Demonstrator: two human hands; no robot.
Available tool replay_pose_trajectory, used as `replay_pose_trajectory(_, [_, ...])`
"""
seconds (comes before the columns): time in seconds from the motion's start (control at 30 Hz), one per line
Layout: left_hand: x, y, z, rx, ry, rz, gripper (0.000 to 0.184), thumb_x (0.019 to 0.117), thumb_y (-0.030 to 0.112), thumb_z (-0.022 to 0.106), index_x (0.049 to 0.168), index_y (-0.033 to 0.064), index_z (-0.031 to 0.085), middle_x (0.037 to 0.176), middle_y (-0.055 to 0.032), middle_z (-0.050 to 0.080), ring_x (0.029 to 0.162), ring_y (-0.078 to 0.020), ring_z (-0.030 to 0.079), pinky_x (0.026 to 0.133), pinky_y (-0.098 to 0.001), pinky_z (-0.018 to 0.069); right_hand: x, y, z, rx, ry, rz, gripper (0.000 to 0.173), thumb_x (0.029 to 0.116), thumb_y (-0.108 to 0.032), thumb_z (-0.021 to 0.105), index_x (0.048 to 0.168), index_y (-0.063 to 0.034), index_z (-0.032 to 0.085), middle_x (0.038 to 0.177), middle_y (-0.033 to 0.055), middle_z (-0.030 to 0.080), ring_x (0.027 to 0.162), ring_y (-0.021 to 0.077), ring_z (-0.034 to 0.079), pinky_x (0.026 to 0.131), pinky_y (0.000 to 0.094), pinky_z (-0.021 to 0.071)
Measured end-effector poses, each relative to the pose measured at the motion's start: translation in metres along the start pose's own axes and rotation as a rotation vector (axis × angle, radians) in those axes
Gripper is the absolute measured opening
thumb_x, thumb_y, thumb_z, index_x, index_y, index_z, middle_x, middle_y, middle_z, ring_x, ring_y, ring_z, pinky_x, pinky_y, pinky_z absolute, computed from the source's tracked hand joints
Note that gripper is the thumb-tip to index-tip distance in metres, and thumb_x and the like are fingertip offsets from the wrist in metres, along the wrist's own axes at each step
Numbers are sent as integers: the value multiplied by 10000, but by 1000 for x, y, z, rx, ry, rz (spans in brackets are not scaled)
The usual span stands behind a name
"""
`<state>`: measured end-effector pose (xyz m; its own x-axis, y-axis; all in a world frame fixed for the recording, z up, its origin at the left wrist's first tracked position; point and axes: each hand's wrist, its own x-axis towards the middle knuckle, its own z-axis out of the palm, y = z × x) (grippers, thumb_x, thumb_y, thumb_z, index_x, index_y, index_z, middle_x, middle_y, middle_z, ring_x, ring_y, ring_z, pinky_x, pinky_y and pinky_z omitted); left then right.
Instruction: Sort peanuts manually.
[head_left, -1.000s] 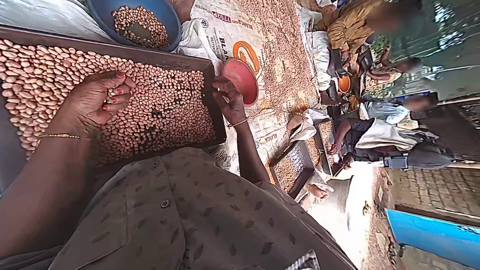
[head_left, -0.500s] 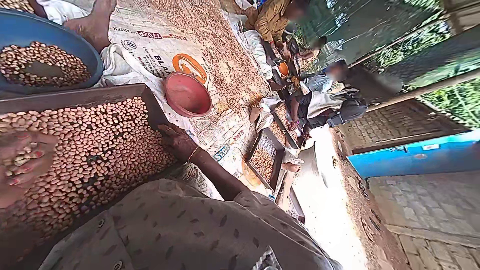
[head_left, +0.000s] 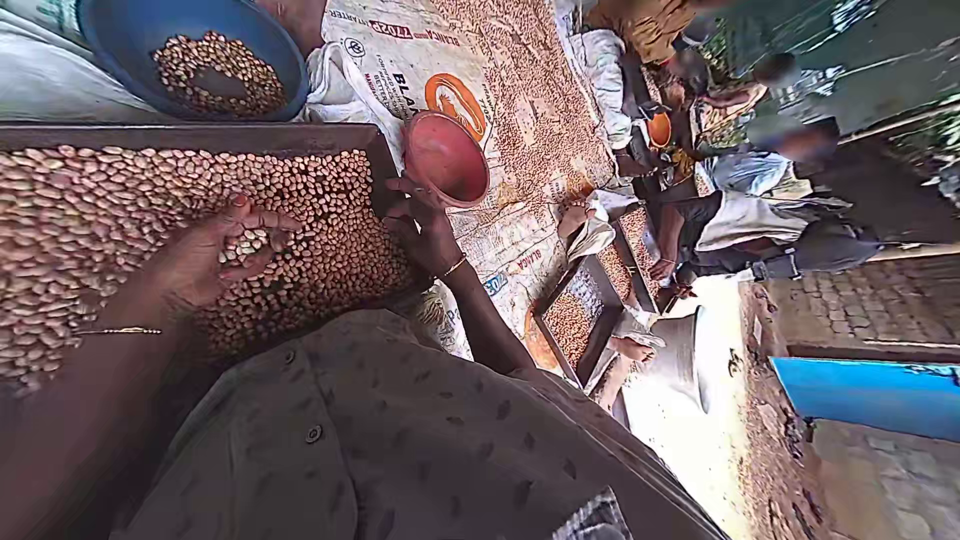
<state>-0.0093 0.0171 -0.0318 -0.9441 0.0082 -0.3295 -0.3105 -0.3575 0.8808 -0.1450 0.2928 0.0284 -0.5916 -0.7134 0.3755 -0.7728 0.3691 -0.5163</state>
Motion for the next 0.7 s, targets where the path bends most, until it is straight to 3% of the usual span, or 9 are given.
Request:
replay_pose_trajectory(0.1, [-3, 2, 16, 99, -75, -128, 561, 1074, 577, 251, 1147, 275, 718, 954, 49, 709, 764, -42, 619, 639, -165, 474, 17, -29, 8, 301, -79, -175, 176, 920, 19, 678, 1065, 106, 725, 1305, 282, 645, 1273, 359, 613, 1101, 441, 498])
replay_pose_trajectory(0.13, [-2, 0, 19, 105, -119, -138, 545, 1075, 556, 255, 1134, 274, 717, 922, 53, 704, 753, -33, 620, 625, -152, 476, 20, -32, 13, 310, -122, -179, 241, 928, 25, 663, 1143, 131, 693, 1306, 291, 639, 1256, 353, 625, 1077, 425, 518])
replay_pose_trajectory(0.23, [3, -10, 17, -8, -250, -77, 433, 1087, 375, 337, 1070, 157, 711, 811, 23, 652, 489, 25, 472, 391, -94, 348, 17, -13, 27, 47, -215, 22, 323, 982, -25, 614, 1276, 107, 636, 1328, 266, 634, 1190, 344, 668, 998, 427, 560])
replay_pose_trajectory(0.3, [1, -5, 14, -36, -203, -53, 353, 1093, 269, 373, 995, 150, 691, 762, 43, 629, 441, 42, 413, 364, -92, 311, 10, -2, 31, -140, -336, 208, 338, 1014, -50, 558, 1324, 69, 619, 1387, 247, 610, 1263, 357, 627, 1064, 470, 509])
replay_pose_trajectory(0.43, [-3, 11, 9, -135, 28, -33, 266, 1089, 192, 390, 936, 198, 606, 703, 95, 544, 430, 57, 355, 365, -84, 287, -19, 1, 35, -237, -386, 190, 256, 961, 31, 558, 1158, 47, 721, 1288, 236, 670, 1240, 384, 632, 1028, 509, 524])
replay_pose_trajectory(0.5, [-4, 15, 6, -197, 86, -17, 269, 1091, 223, 392, 901, 216, 584, 693, 103, 508, 435, 55, 350, 369, -81, 284, -31, 1, 34, -133, -497, 105, 244, 890, 55, 607, 1078, 20, 758, 1231, 214, 699, 1235, 374, 630, 1029, 518, 518])
replay_pose_trajectory(0.57, [-4, 16, 4, -213, 114, 7, 320, 1092, 248, 371, 842, 228, 569, 676, 107, 494, 438, 43, 342, 371, -88, 264, -35, 2, 34, 64, -543, 11, 158, 862, 57, 667, 976, 27, 772, 1100, 211, 730, 1109, 354, 682, 980, 504, 543])
replay_pose_trajectory(0.63, [-5, 16, 5, -218, 134, 0, 354, 1097, 261, 336, 819, 231, 553, 683, 111, 512, 436, 45, 347, 366, -85, 255, -30, 0, 29, 151, -473, 20, 141, 876, 94, 650, 967, 60, 752, 1031, 217, 721, 1003, 336, 704, 913, 490, 573])
replay_pose_trajectory(0.7, [-4, 17, 7, -227, 160, -16, 359, 1096, 256, 327, 809, 228, 541, 687, 107, 523, 435, 42, 348, 366, -89, 254, -19, 2, 27, 19, -335, 120, 175, 906, 80, 605, 1028, 74, 729, 1082, 238, 718, 1009, 350, 717, 908, 485, 579])
